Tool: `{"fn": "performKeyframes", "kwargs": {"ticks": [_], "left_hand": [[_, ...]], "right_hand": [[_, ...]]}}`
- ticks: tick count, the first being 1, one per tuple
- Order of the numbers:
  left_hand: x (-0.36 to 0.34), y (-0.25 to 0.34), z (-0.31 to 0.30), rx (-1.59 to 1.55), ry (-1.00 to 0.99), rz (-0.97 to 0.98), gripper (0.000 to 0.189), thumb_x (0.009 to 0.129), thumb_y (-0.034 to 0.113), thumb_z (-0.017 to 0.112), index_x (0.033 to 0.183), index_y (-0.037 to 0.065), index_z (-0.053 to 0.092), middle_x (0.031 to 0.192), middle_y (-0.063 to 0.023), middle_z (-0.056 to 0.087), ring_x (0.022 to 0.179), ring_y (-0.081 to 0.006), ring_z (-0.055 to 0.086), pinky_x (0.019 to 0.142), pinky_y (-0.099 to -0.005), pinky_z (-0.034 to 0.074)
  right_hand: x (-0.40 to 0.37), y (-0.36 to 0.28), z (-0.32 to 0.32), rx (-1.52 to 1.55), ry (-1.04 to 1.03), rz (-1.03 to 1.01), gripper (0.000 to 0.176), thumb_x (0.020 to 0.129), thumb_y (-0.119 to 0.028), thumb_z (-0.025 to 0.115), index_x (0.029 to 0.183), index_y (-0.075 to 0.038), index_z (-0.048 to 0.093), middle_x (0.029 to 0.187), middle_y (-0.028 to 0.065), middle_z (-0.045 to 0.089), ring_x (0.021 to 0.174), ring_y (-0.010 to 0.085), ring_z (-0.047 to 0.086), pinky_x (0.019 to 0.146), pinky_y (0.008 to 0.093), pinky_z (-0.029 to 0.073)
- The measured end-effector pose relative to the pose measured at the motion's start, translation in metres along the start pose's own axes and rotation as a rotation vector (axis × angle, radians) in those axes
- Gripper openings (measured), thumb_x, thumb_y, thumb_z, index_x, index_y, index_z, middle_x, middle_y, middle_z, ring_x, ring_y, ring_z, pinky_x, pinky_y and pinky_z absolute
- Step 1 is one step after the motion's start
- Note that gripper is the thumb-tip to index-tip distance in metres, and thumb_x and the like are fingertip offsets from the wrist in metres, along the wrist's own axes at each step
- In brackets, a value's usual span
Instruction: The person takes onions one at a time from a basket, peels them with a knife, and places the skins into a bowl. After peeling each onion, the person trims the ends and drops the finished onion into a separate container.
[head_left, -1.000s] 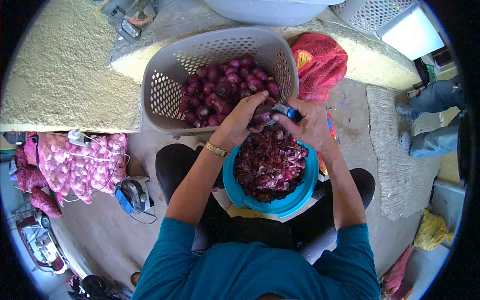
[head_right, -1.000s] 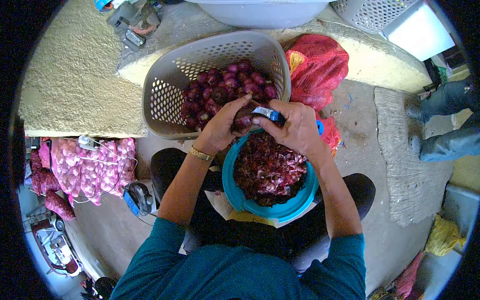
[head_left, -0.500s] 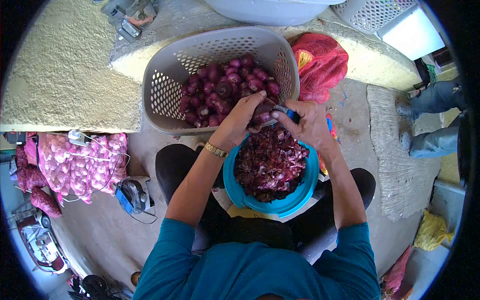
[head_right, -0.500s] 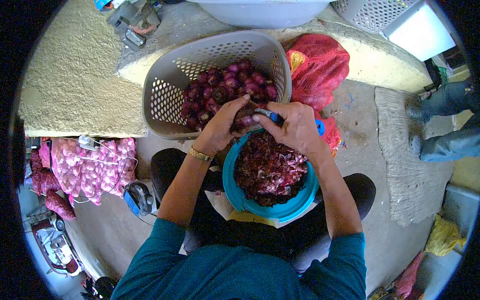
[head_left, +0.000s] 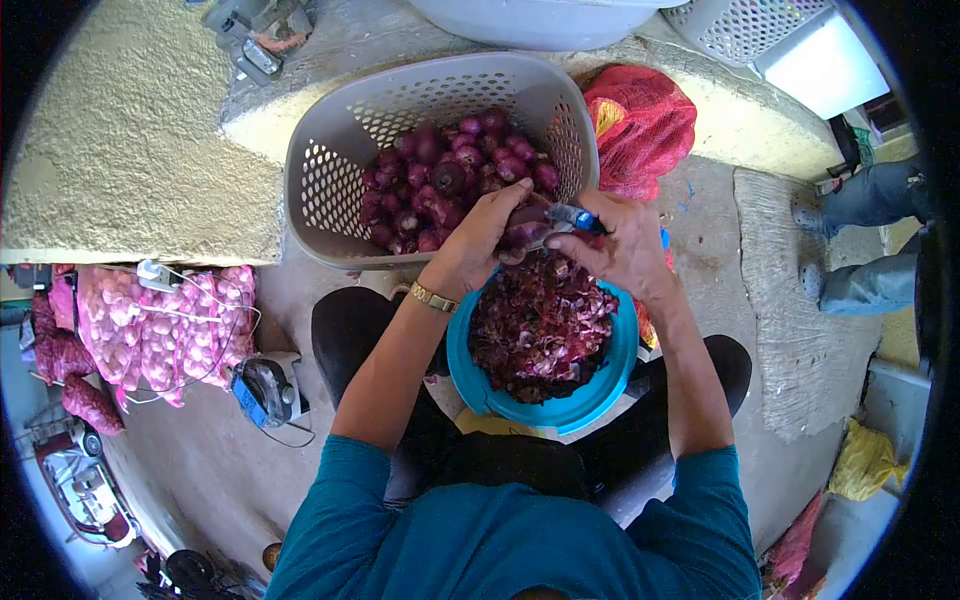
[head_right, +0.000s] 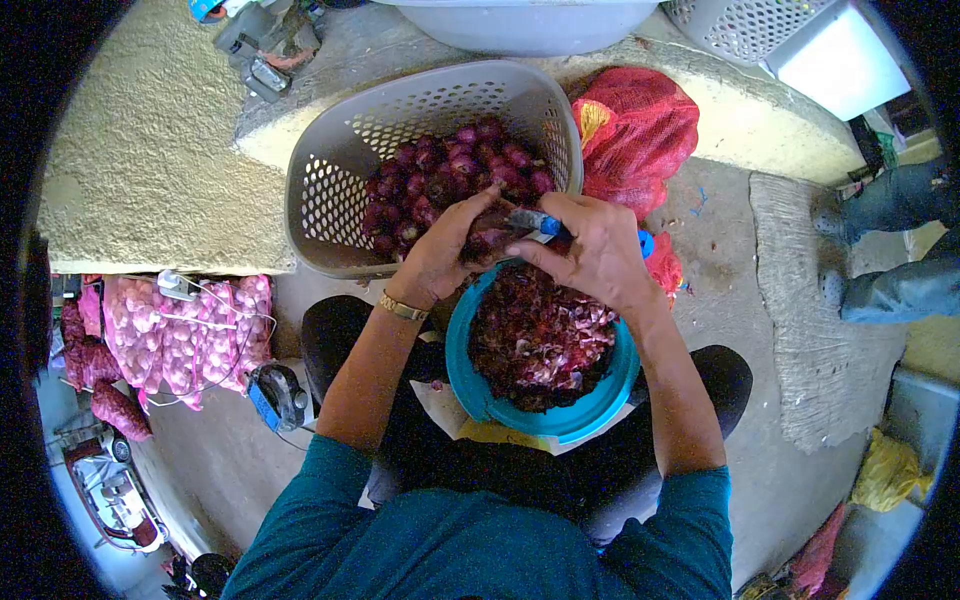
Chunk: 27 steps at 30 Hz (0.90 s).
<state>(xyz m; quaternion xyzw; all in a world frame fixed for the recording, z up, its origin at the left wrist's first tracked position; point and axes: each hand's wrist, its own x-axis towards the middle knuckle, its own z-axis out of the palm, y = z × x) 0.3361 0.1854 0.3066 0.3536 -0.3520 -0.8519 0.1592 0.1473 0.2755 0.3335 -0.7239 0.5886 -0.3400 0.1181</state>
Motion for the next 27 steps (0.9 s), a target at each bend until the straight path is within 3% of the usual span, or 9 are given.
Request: {"fn": "performKeyframes", "kwargs": {"ticks": [3,6,16,27], "left_hand": [[0.002,-0.002,-0.003,-0.010,-0.093,0.024,0.027,0.098,0.038,0.053,0.107,0.015,0.064,0.088,0.0043,0.064,0.070,-0.0058,0.057,0.053,-0.0220,0.043],[0.001,-0.004,0.003,0.005,0.002,0.025,0.028,0.099,0.039,0.052,0.109,0.015,0.063,0.086,0.0051,0.063,0.068,-0.0053,0.056,0.051,-0.0212,0.041],[0.002,-0.004,-0.004,0.039,-0.052,0.034,0.027,0.099,0.040,0.052,0.107,0.016,0.063,0.090,0.0060,0.064,0.070,-0.0045,0.057,0.050,-0.0206,0.039],[0.002,-0.005,-0.002,0.010,-0.040,0.066,0.026,0.099,0.036,0.052,0.104,0.014,0.065,0.092,0.0040,0.067,0.074,-0.0060,0.060,0.056,-0.0226,0.046]], "right_hand": [[0.000,0.001,0.002,0.018,-0.005,-0.003,0.036,0.077,-0.034,0.077,0.081,-0.006,0.057,0.070,0.0129,0.057,0.066,0.0342,0.060,0.056,0.0425,0.047],[-0.001,0.003,0.004,0.011,0.012,-0.010,0.034,0.078,-0.033,0.077,0.080,-0.005,0.057,0.070,0.0129,0.057,0.065,0.0340,0.060,0.056,0.0429,0.047],[-0.001,0.001,0.008,-0.004,0.015,-0.010,0.030,0.080,-0.030,0.076,0.082,-0.005,0.060,0.072,0.0142,0.060,0.067,0.0340,0.062,0.057,0.0423,0.048],[-0.003,0.002,0.006,-0.042,0.007,-0.026,0.034,0.079,-0.034,0.076,0.069,-0.008,0.057,0.062,0.0109,0.058,0.057,0.0327,0.060,0.049,0.0421,0.045]]}}
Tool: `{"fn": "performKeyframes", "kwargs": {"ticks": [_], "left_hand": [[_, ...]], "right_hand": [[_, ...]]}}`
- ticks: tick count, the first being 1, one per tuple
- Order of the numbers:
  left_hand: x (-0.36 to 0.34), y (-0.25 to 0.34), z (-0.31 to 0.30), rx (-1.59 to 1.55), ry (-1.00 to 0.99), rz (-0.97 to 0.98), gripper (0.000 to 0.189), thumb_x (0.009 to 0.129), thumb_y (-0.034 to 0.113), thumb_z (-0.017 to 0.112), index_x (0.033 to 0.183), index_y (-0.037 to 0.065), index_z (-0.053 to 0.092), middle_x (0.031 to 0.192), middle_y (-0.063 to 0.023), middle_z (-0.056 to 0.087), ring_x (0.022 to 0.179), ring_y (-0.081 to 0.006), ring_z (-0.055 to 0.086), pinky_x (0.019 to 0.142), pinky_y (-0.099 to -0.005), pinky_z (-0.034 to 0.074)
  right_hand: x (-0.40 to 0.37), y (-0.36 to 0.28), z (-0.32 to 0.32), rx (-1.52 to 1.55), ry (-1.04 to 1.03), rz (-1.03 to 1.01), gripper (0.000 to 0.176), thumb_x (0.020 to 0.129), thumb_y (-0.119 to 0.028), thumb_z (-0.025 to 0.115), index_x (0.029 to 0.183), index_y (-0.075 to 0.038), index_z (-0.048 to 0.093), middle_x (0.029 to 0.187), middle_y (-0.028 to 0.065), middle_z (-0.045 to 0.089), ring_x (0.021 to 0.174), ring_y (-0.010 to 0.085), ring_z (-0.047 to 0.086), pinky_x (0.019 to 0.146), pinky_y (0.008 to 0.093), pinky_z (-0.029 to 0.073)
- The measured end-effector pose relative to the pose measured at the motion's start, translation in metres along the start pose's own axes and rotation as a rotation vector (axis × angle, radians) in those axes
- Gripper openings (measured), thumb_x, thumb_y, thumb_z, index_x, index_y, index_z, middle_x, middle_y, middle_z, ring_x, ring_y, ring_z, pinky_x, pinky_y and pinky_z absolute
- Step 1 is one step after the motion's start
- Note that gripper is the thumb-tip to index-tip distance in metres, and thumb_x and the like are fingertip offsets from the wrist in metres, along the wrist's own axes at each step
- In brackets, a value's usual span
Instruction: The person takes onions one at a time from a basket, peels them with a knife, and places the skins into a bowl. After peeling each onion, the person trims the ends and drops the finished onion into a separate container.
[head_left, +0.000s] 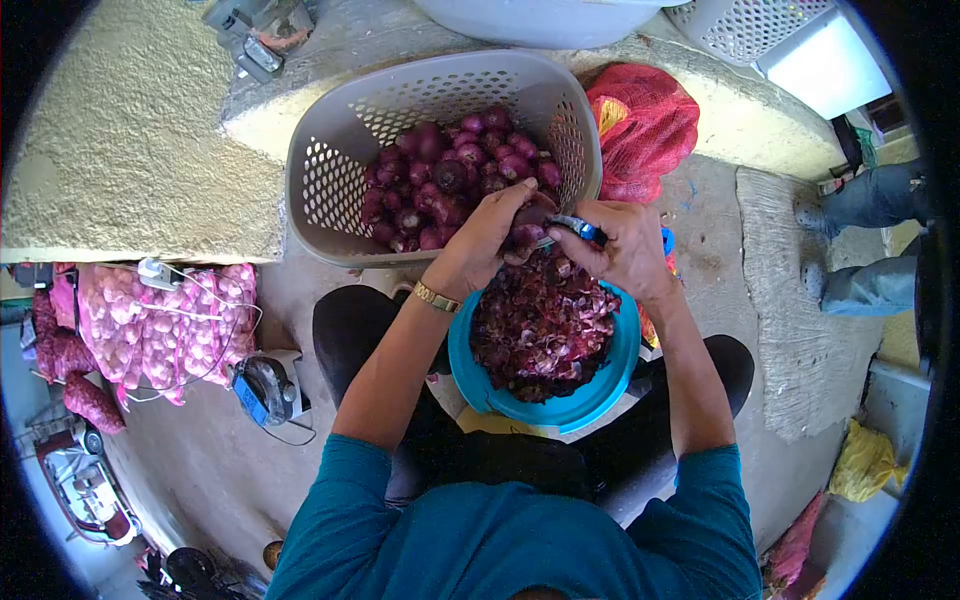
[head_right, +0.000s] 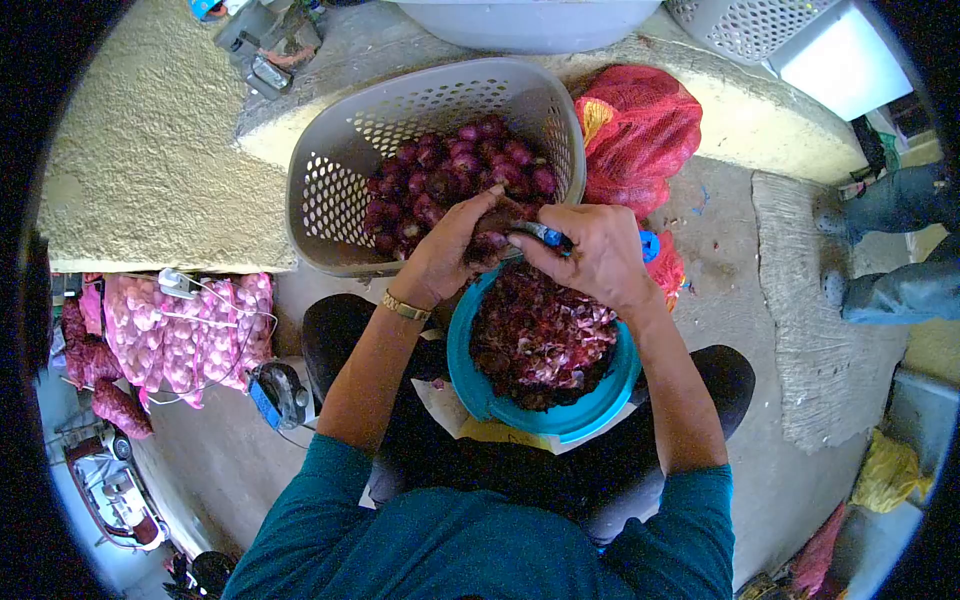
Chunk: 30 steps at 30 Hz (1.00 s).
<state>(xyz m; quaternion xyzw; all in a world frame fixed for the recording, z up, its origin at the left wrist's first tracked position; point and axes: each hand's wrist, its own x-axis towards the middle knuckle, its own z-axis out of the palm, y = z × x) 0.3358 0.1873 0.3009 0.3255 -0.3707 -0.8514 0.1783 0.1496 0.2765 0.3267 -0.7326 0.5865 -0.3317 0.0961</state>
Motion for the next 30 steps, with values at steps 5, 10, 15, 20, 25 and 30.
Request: {"fn": "performKeyframes", "kwargs": {"ticks": [5,10,15,20,25,30], "left_hand": [[0.005,-0.005,-0.004,-0.069,-0.002,-0.004,0.028,0.099,0.037,0.052,0.104,0.013,0.065,0.089,0.0015,0.068,0.074,-0.0084,0.062,0.059,-0.0229,0.048],[0.006,-0.002,-0.001,-0.228,0.035,-0.032,0.030,0.099,0.038,0.053,0.102,0.011,0.065,0.091,-0.0011,0.068,0.074,-0.0114,0.064,0.063,-0.0261,0.053],[0.000,0.003,0.010,-0.327,0.000,0.034,0.028,0.095,0.035,0.062,0.106,0.010,0.064,0.095,-0.0018,0.066,0.080,-0.0141,0.066,0.065,-0.0280,0.056],[0.001,-0.002,0.007,-0.396,-0.075,0.005,0.021,0.094,0.024,0.063,0.109,0.010,0.064,0.103,-0.0039,0.067,0.095,-0.0170,0.064,0.077,-0.0352,0.055],[0.006,-0.009,0.001,-0.430,-0.108,0.027,0.022,0.094,0.022,0.063,0.112,0.009,0.063,0.107,-0.0047,0.067,0.097,-0.0173,0.063,0.079,-0.0366,0.054],[0.013,-0.011,-0.008,-0.542,0.002,0.058,0.023,0.094,0.022,0.062,0.110,0.006,0.062,0.098,-0.0078,0.065,0.084,-0.0204,0.060,0.069,-0.0312,0.052]], "right_hand": [[-0.001,-0.002,-0.002,-0.005,-0.033,-0.092,0.036,0.078,-0.035,0.077,0.068,-0.009,0.055,0.061,0.0104,0.057,0.057,0.0332,0.060,0.049,0.0417,0.046],[-0.001,-0.004,-0.008,-0.006,-0.090,-0.156,0.036,0.075,-0.036,0.079,0.069,-0.009,0.056,0.064,0.0102,0.058,0.058,0.0328,0.060,0.051,0.0409,0.047],[-0.001,-0.007,-0.010,0.216,0.064,0.067,0.034,0.066,-0.027,0.087,0.086,-0.009,0.065,0.072,0.0096,0.062,0.068,0.0300,0.065,0.059,0.0372,0.050],[-0.001,0.003,0.004,0.395,0.077,0.028,0.033,0.066,-0.016,0.087,0.089,-0.006,0.065,0.074,0.0122,0.061,0.071,0.0272,0.066,0.061,0.0347,0.049],[-0.005,0.004,-0.003,0.548,-0.069,0.045,0.027,0.068,-0.009,0.084,0.087,-0.003,0.064,0.072,0.0123,0.059,0.072,0.0267,0.065,0.064,0.0347,0.048],[-0.013,0.000,-0.020,0.422,-0.395,0.118,0.027,0.071,-0.015,0.082,0.090,-0.003,0.067,0.079,0.0155,0.065,0.076,0.0304,0.066,0.066,0.0392,0.050]]}}
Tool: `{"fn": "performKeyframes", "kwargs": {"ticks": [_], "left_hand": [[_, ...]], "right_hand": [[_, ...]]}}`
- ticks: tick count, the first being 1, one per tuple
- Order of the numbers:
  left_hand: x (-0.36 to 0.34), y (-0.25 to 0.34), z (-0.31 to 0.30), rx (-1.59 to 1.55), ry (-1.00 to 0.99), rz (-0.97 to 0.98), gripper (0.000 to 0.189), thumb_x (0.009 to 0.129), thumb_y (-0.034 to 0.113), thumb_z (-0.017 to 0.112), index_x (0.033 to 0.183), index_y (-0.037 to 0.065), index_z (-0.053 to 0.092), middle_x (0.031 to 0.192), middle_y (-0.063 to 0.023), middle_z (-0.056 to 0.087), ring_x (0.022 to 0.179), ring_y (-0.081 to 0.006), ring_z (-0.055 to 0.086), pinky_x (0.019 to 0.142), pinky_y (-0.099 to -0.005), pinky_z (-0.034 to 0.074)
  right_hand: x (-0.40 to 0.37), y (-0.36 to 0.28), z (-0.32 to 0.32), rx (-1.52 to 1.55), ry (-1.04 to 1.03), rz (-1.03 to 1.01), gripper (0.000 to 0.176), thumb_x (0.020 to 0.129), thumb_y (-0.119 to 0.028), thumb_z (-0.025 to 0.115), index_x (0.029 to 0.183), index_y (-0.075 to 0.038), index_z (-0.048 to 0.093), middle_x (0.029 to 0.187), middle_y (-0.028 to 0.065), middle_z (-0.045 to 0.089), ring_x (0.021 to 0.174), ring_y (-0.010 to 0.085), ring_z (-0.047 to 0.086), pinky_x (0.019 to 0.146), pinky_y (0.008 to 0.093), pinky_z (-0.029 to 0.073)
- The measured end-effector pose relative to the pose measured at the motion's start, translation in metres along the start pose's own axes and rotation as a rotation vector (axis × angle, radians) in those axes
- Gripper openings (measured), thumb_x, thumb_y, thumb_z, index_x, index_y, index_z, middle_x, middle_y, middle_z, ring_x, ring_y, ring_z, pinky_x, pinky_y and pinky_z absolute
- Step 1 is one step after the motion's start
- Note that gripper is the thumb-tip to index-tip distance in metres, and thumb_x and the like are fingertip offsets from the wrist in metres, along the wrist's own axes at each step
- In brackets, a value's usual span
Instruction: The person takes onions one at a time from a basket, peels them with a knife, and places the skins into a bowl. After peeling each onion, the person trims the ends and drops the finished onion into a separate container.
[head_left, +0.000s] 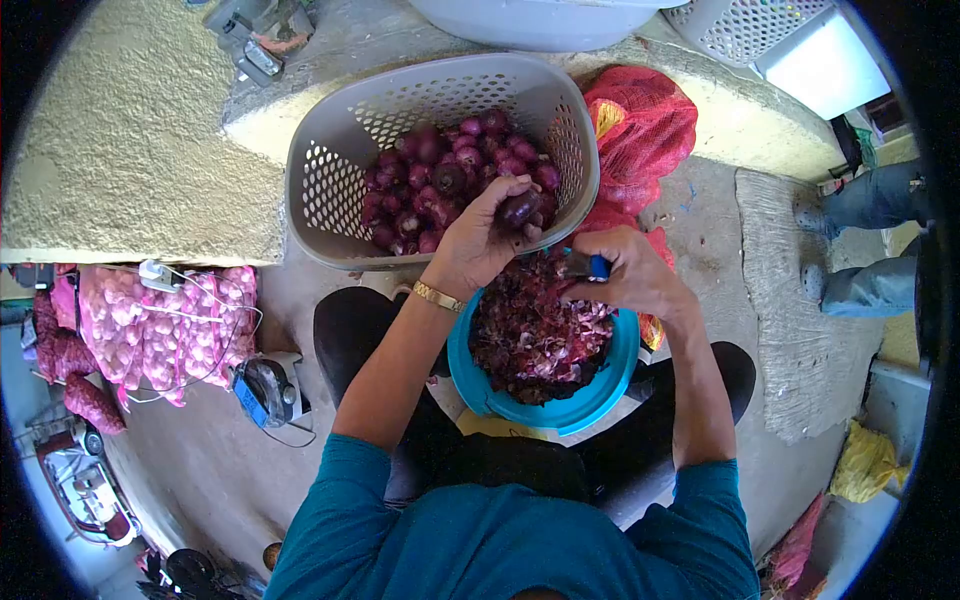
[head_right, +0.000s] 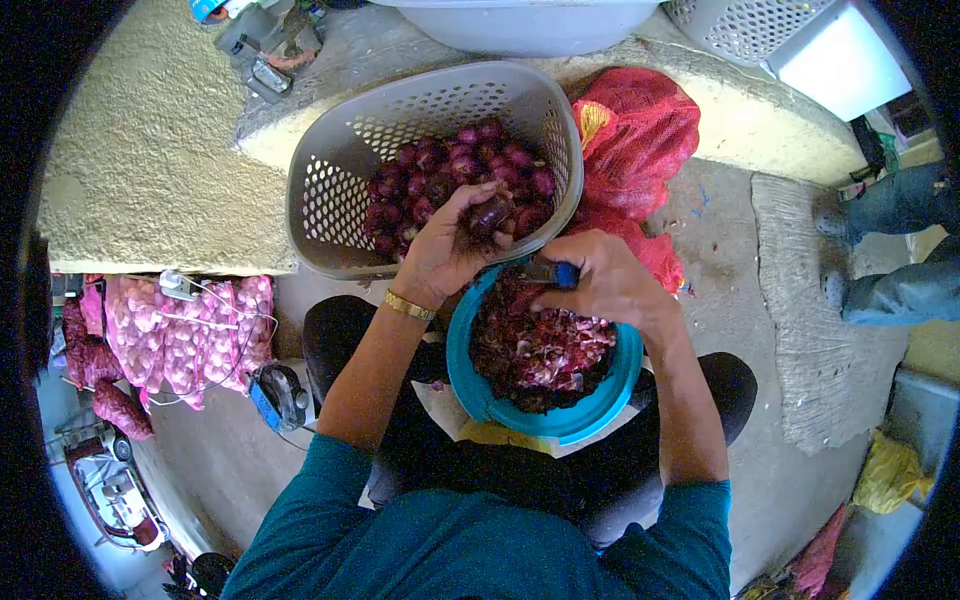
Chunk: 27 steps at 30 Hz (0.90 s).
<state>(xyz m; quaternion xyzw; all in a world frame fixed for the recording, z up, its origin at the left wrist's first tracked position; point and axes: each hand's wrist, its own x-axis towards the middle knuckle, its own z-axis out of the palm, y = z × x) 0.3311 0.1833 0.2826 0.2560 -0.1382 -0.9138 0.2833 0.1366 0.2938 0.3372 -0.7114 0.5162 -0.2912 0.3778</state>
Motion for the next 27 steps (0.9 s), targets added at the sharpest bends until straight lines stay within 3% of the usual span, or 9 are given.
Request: {"fn": "performKeyframes", "kwargs": {"ticks": [1,3,10,12,13,15,16,18,27], "left_hand": [[0.001,0.001,0.000,0.000,0.000,-0.001,0.023,0.094,0.022,0.062,0.110,0.006,0.062,0.098,-0.0078,0.065,0.084,-0.0204,0.060,0.069,-0.0312,0.052],[0.002,0.003,0.001,-0.105,-0.001,-0.071,0.023,0.095,0.024,0.062,0.108,0.005,0.062,0.095,-0.0093,0.064,0.082,-0.0207,0.060,0.066,-0.0298,0.052],[0.004,0.003,-0.006,-0.060,-0.018,-0.043,0.026,0.096,0.029,0.060,0.108,0.006,0.062,0.099,-0.0123,0.066,0.080,-0.0218,0.061,0.063,-0.0292,0.052],[0.003,0.006,-0.003,-0.082,-0.142,-0.084,0.027,0.097,0.031,0.058,0.109,0.007,0.063,0.106,-0.0128,0.067,0.089,-0.0227,0.062,0.073,-0.0331,0.054],[0.000,0.005,0.003,-0.082,-0.140,-0.084,0.027,0.097,0.031,0.058,0.109,0.007,0.063,0.106,-0.0128,0.067,0.089,-0.0227,0.062,0.073,-0.0331,0.054],[-0.006,-0.001,0.020,-0.041,0.021,0.016,0.034,0.100,0.037,0.052,0.111,0.007,0.061,0.107,-0.0083,0.064,0.092,-0.0200,0.061,0.082,-0.0319,0.054],[-0.005,0.000,0.020,-0.040,0.018,0.016,0.034,0.100,0.037,0.052,0.111,0.007,0.061,0.107,-0.0083,0.064,0.092,-0.0200,0.061,0.082,-0.0319,0.054],[-0.004,-0.001,0.016,-0.050,-0.116,0.016,0.025,0.097,0.025,0.058,0.115,0.008,0.062,0.117,-0.0077,0.065,0.113,-0.0202,0.058,0.100,-0.0406,0.047],[-0.005,0.000,0.016,0.186,-0.104,0.063,0.022,0.093,0.016,0.064,0.112,0.007,0.062,0.110,-0.0023,0.064,0.107,-0.0162,0.059,0.097,-0.0341,0.049]], "right_hand": [[-0.005,0.004,0.002,0.001,0.001,0.001,0.027,0.071,-0.015,0.082,0.090,-0.003,0.067,0.079,0.0155,0.065,0.076,0.0304,0.066,0.066,0.0392,0.050],[-0.012,0.016,0.007,-0.082,-0.243,0.172,0.039,0.069,-0.029,0.082,0.094,-0.004,0.069,0.086,0.0167,0.068,0.080,0.0334,0.067,0.070,0.0422,0.051],[-0.004,-0.008,-0.001,-0.219,-0.276,0.203,0.044,0.071,-0.037,0.080,0.100,-0.005,0.068,0.086,0.0181,0.068,0.082,0.0373,0.066,0.074,0.0456,0.052],[-0.003,-0.008,0.001,-0.188,-0.007,0.106,0.044,0.079,-0.040,0.075,0.106,-0.006,0.065,0.083,0.0186,0.067,0.080,0.0381,0.066,0.073,0.0474,0.052],[-0.003,-0.002,0.006,-0.187,-0.008,0.107,0.044,0.079,-0.040,0.075,0.106,-0.006,0.065,0.083,0.0186,0.067,0.080,0.0381,0.066,0.073,0.0474,0.052],[-0.001,0.010,0.017,-0.249,0.310,0.055,0.036,0.088,-0.036,0.068,0.106,-0.005,0.061,0.079,0.0193,0.065,0.076,0.0388,0.065,0.068,0.0466,0.051],[0.000,0.010,0.015,-0.251,0.312,0.055,0.036,0.088,-0.036,0.068,0.106,-0.005,0.061,0.079,0.0193,0.065,0.076,0.0388,0.065,0.068,0.0466,0.051],[0.004,0.005,0.010,-0.072,0.362,0.125,0.024,0.093,-0.026,0.063,0.099,-0.003,0.059,0.075,0.0200,0.062,0.072,0.0390,0.063,0.064,0.0444,0.049],[0.011,0.010,0.007,0.061,0.378,0.061,0.013,0.095,-0.013,0.060,0.094,-0.001,0.056,0.069,0.0157,0.054,0.060,0.0287,0.052,0.059,0.0367,0.045]]}}
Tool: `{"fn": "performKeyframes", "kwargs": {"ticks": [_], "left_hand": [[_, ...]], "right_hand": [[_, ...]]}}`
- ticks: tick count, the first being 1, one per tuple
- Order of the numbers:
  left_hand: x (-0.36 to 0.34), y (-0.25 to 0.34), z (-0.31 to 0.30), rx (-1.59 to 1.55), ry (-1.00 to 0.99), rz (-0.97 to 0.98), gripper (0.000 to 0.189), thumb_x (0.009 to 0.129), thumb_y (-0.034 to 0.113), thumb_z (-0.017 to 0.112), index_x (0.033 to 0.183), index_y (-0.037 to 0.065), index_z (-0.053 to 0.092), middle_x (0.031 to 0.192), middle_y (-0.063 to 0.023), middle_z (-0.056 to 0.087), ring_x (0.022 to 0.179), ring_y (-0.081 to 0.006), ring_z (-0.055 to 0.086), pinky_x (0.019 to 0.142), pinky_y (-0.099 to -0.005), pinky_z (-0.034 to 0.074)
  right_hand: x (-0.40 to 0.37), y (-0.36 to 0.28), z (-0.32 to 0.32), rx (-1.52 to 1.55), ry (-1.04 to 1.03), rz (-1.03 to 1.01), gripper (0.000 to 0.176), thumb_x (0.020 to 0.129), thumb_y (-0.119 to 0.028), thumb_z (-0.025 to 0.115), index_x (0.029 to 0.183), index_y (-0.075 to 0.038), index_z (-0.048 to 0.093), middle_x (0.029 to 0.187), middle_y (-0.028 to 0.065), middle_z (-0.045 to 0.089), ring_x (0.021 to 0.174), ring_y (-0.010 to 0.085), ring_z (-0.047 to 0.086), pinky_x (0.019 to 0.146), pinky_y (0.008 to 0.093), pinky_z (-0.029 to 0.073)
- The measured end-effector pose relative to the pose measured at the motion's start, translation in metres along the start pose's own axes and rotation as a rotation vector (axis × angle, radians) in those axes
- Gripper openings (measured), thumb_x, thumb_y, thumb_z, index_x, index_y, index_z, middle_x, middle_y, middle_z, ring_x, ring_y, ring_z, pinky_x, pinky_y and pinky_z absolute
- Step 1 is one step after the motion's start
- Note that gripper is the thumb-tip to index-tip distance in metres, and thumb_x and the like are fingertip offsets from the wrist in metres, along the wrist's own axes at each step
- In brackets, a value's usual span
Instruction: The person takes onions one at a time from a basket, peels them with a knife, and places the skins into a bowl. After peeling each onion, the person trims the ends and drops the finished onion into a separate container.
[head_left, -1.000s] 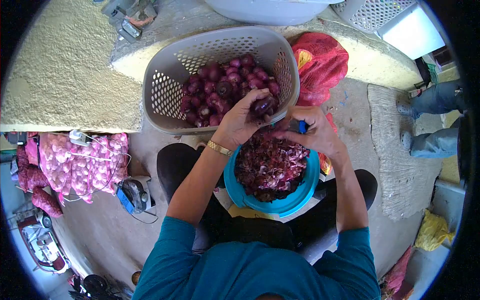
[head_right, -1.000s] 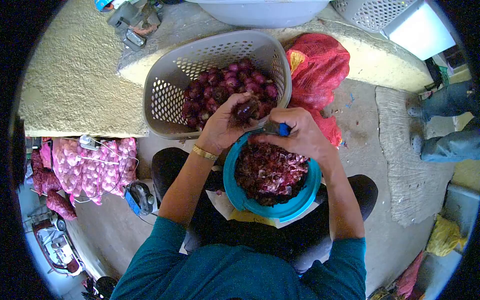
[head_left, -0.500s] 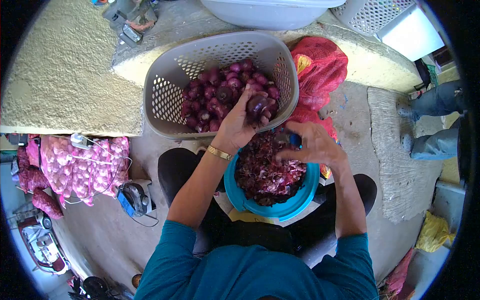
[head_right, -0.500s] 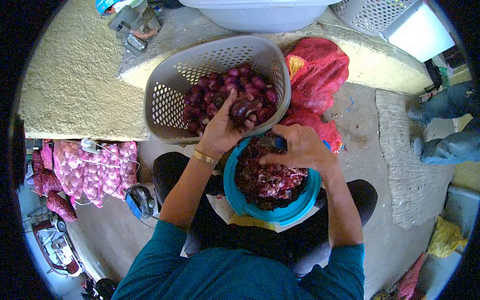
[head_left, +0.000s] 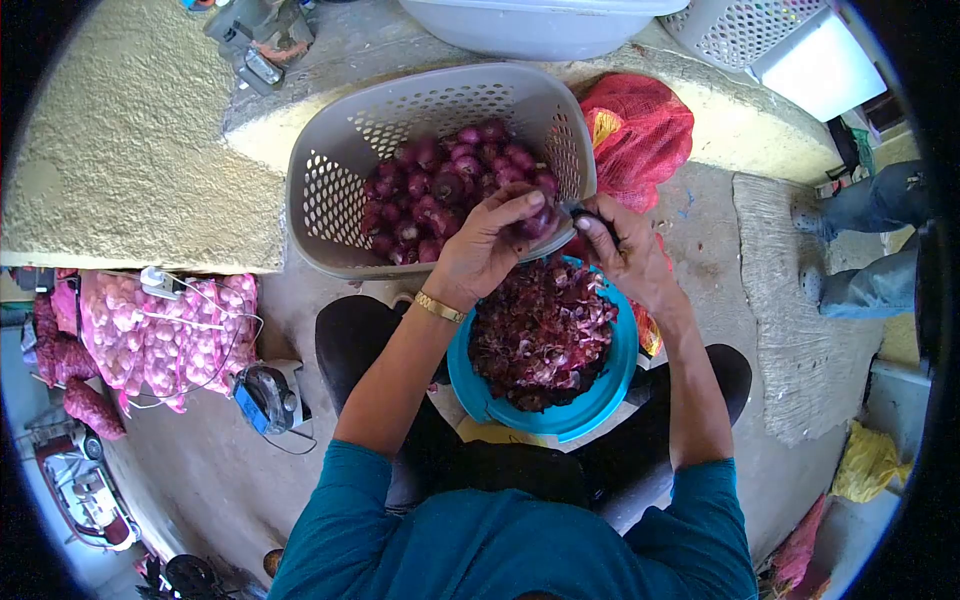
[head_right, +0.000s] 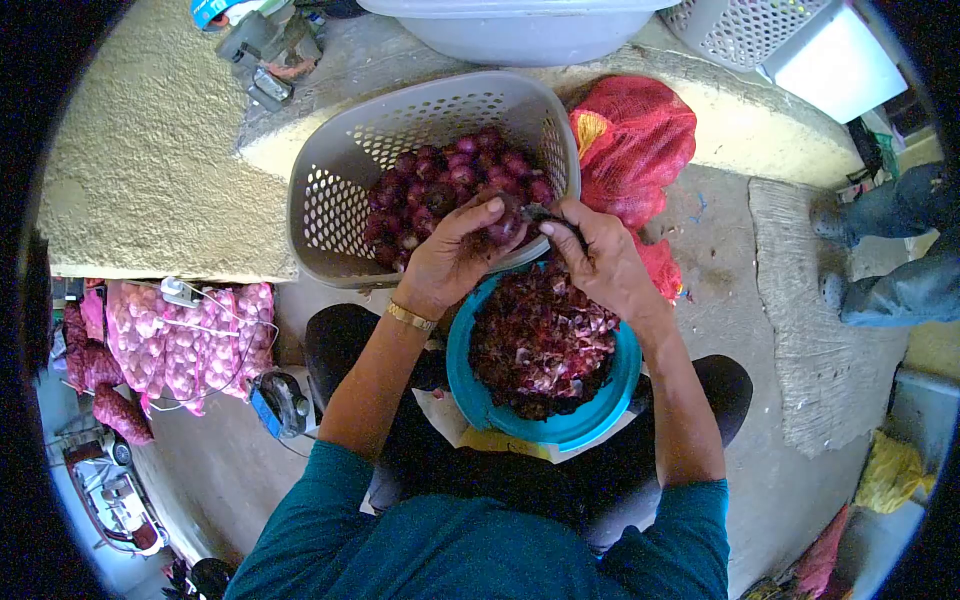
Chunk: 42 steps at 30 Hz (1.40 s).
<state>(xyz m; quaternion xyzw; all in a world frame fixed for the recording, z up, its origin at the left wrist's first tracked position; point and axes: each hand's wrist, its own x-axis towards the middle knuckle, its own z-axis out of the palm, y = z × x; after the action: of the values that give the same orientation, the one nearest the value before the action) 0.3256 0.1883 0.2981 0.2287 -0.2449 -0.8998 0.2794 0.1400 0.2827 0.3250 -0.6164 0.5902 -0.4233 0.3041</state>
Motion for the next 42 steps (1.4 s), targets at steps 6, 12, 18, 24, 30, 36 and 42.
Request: {"fn": "performKeyframes", "kwargs": {"ticks": [6,12,18,24,30,36,42], "left_hand": [[-0.006,0.003,0.016,0.055,0.155,0.060,0.029,0.097,0.020,0.059,0.123,0.007,0.056,0.114,-0.0047,0.063,0.108,-0.0171,0.059,0.095,-0.0373,0.051],[0.001,-0.004,-0.001,0.170,-0.011,0.033,0.036,0.101,0.022,0.047,0.134,0.006,0.050,0.126,-0.0088,0.059,0.117,-0.0201,0.057,0.099,-0.0399,0.048],[-0.003,-0.002,0.003,0.198,-0.011,0.004,0.036,0.100,0.017,0.049,0.134,0.006,0.050,0.123,-0.0080,0.060,0.115,-0.0193,0.057,0.100,-0.0388,0.048],[-0.004,-0.002,0.000,0.192,-0.032,0.052,0.035,0.099,0.015,0.052,0.133,0.006,0.051,0.120,-0.0069,0.060,0.111,-0.0177,0.058,0.098,-0.0374,0.049],[-0.004,-0.001,0.000,0.202,-0.037,0.049,0.033,0.098,0.012,0.055,0.130,0.006,0.053,0.118,-0.0057,0.061,0.111,-0.0170,0.057,0.098,-0.0364,0.049],[-0.006,-0.002,0.001,0.214,0.013,0.044,0.031,0.098,0.014,0.056,0.128,0.007,0.055,0.117,-0.0052,0.062,0.107,-0.0162,0.059,0.094,-0.0367,0.051],[-0.004,0.000,-0.001,0.221,-0.003,0.040,0.030,0.098,0.015,0.055,0.128,0.007,0.055,0.116,-0.0058,0.063,0.106,-0.0168,0.061,0.093,-0.0375,0.053]], "right_hand": [[0.000,-0.008,-0.005,-0.267,0.024,-0.047,0.024,0.089,-0.025,0.071,0.091,-0.003,0.059,0.067,0.0145,0.060,0.059,0.0286,0.061,0.057,0.0374,0.048],[0.003,-0.020,-0.005,-0.329,-0.036,0.083,0.033,0.085,-0.035,0.073,0.089,-0.004,0.062,0.072,0.0160,0.066,0.068,0.0312,0.069,0.059,0.0415,0.053],[0.005,-0.005,0.001,-0.475,0.021,-0.080,0.034,0.085,-0.038,0.071,0.086,-0.006,0.062,0.068,0.0161,0.064,0.066,0.0374,0.065,0.058,0.0447,0.051],[0.005,0.001,0.006,-0.447,-0.007,-0.035,0.035,0.086,-0.039,0.070,0.084,-0.006,0.061,0.067,0.0174,0.063,0.067,0.0384,0.064,0.057,0.0467,0.050],[0.006,0.002,0.008,-0.431,0.007,-0.037,0.033,0.088,-0.039,0.067,0.083,-0.006,0.062,0.066,0.0176,0.062,0.067,0.0388,0.064,0.058,0.0471,0.049],[0.007,0.002,0.008,-0.413,-0.030,0.009,0.032,0.090,-0.039,0.065,0.083,-0.007,0.065,0.068,0.0170,0.064,0.067,0.0382,0.065,0.060,0.0468,0.051],[0.007,0.002,0.007,-0.390,-0.036,-0.001,0.032,0.090,-0.037,0.065,0.080,-0.007,0.065,0.065,0.0150,0.064,0.064,0.0359,0.065,0.056,0.0449,0.050]]}}
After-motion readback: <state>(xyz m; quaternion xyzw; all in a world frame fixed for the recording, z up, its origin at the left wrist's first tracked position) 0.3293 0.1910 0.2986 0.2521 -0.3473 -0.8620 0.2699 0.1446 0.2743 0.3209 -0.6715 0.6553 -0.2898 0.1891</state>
